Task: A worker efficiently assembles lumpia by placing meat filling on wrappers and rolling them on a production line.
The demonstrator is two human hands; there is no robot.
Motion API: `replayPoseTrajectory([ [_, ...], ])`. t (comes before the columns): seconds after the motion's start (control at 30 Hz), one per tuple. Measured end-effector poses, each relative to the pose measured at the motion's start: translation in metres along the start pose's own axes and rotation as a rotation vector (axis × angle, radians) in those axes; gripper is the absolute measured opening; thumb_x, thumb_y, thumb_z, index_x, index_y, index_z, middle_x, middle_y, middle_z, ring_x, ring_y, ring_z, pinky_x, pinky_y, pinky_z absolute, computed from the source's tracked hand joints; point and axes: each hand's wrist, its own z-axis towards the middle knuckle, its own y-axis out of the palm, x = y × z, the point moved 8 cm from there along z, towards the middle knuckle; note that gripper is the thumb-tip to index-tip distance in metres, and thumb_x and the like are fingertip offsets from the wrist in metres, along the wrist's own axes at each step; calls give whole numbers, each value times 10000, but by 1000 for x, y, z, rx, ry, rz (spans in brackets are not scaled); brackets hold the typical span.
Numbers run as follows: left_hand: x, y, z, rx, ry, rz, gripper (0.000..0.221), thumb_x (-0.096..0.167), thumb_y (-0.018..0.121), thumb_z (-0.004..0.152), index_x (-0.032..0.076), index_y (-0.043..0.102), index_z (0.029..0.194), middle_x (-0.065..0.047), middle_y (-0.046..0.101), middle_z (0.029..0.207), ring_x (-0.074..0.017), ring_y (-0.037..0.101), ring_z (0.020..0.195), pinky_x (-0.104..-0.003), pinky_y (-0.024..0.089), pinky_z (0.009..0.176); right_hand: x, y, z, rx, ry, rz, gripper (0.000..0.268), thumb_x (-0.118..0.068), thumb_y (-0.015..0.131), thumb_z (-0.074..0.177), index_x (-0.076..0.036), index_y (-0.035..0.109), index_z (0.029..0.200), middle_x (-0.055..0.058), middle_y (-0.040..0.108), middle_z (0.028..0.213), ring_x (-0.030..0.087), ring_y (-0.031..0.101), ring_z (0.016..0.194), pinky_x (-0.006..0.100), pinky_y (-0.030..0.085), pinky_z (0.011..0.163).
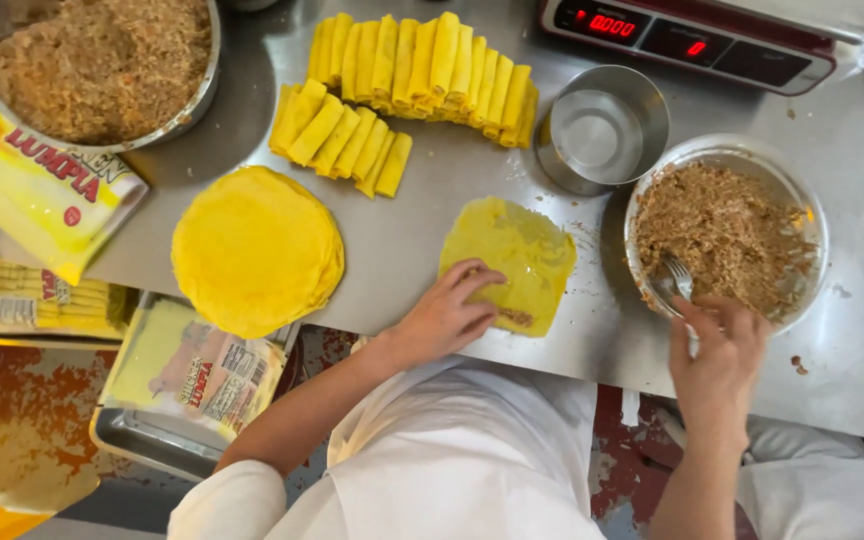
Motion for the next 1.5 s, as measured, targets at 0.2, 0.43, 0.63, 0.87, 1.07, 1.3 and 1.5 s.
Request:
replayPoseTrajectory([
  [0.2,-48,31,10,39,-126,107,65,140,756,917,84,725,915,-37,560,1051,-274,546,1129,-372,527,944,-132,37,32,-42,-232,479,179,-133,874,841,-140,817,1011,37,706,1032,264,678,990,389,582,860],
  [0.43,-26,25,5,-71,52,-14,292,324,681,1005,37,660,1057,-120,567,1030,-335,594,1031,-430,533,904,-136,88,29,-195,-197,512,190,-179,791,937,-90,805,1103,48,696,1025,260,690,1046,379,591,914],
  [0.63,-42,30,1,-49,-169,-158,115,153,631,1063,55,683,1091,-81,592,924,-283,655,951,-375,562,864,-124,91,47,-322,-26,696,138,-187,801,916,-133,809,1043,29,770,883,240,757,903,380,622,802],
  [0.87,-71,24,27,33,-216,84,129,226,687,1027,100,700,1000,-28,539,955,-232,581,961,-363,520,865,-120,89,66,-272,-70,616,136,-239,806,915,-145,788,1012,58,694,947,305,702,996,436,587,872],
  [1.07,-52,-6,31,62,-78,46,177,257,663,1045,92,695,1103,-60,576,1031,-265,582,1066,-387,510,913,-104,114,64,-156,-36,559,90,-212,766,978,-134,795,1013,66,667,922,304,690,976,407,588,871],
  [1.3,-85,25,-20,20,-23,-67,413,260,314,1159,50,658,1245,-115,612,1112,-316,606,1169,-432,532,999,-91,93,47,-89,12,601,124,-184,863,874,-187,835,995,-5,705,885,222,714,929,341,593,853],
  [1.5,-8,-5,-55,51,-43,25,305,150,422,1145,68,712,1192,-101,656,1139,-318,647,1139,-419,552,963,-114,77,-8,-133,-92,583,174,-23,750,910,-154,850,965,-19,759,927,207,724,935,322,615,876],
])
